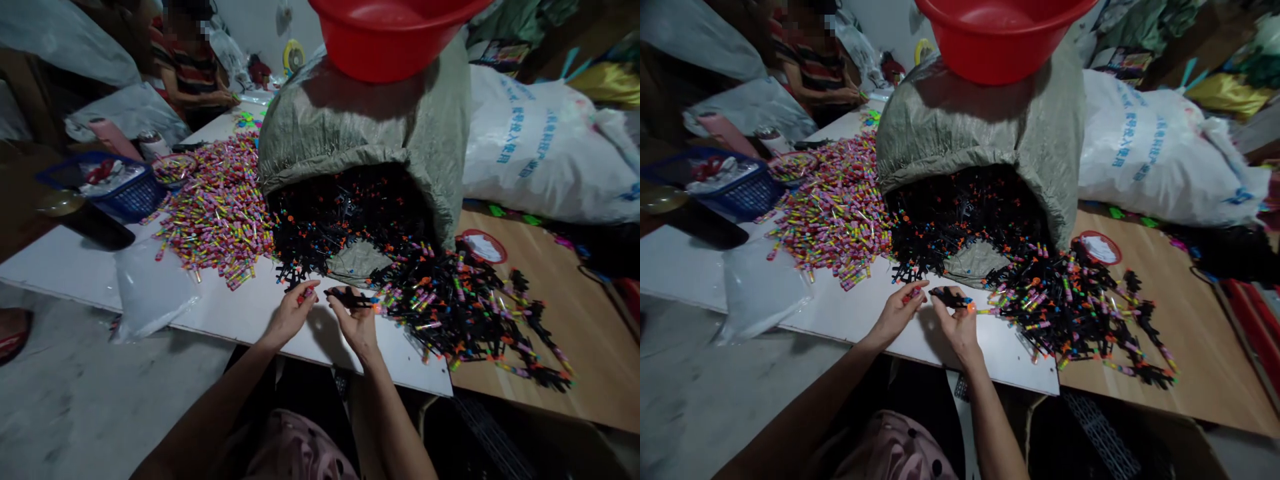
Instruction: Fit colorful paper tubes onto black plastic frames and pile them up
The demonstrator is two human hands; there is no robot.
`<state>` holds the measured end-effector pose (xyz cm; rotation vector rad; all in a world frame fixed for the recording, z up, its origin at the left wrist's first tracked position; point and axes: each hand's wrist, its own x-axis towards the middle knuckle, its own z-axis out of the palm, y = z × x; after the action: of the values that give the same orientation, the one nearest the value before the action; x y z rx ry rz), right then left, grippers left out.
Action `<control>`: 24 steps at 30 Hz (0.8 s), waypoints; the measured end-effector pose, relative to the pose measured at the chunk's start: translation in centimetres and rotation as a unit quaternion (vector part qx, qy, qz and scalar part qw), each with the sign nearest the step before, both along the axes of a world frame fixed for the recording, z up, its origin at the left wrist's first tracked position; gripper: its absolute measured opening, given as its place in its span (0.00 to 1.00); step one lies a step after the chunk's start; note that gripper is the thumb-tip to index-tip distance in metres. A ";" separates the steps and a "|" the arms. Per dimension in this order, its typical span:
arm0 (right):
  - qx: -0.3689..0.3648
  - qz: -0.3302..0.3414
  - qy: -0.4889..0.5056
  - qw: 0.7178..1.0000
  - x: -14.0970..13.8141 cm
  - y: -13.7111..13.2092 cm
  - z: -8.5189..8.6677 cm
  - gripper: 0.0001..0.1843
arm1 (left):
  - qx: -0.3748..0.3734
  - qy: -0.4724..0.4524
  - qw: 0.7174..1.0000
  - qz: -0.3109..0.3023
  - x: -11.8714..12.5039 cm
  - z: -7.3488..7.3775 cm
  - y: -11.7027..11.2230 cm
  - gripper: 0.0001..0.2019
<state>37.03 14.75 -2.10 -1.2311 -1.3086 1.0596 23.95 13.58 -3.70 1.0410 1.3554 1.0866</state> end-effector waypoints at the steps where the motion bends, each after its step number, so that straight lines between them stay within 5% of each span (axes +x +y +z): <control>1: 0.000 0.020 -0.007 1.000 0.2 -0.2 0.3 0.09 | 0.014 0.010 1.000 -0.018 0.0 0.1 -0.2 0.21; 11: -0.074 -0.041 0.021 0.996 -0.7 -1.4 1.1 0.11 | 0.139 0.160 0.977 -0.033 0.6 0.2 -0.8 0.17; 16: -0.112 -0.094 0.068 0.987 -1.3 -2.4 0.8 0.14 | 0.299 0.308 0.903 0.000 0.6 -1.1 -1.7 0.17; 19: -0.136 -0.091 0.099 0.981 -1.4 -2.7 0.1 0.15 | 0.329 0.370 0.869 -0.024 0.6 -2.2 -2.7 0.18; 24: -0.157 -0.006 0.101 0.982 1.0 -1.0 -0.4 0.14 | 0.230 0.287 0.927 -0.072 0.7 -3.1 -3.3 0.21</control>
<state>38.02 13.77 -2.46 -1.3195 -1.0025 1.3812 24.68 10.29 -6.80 1.8886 1.4687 1.0528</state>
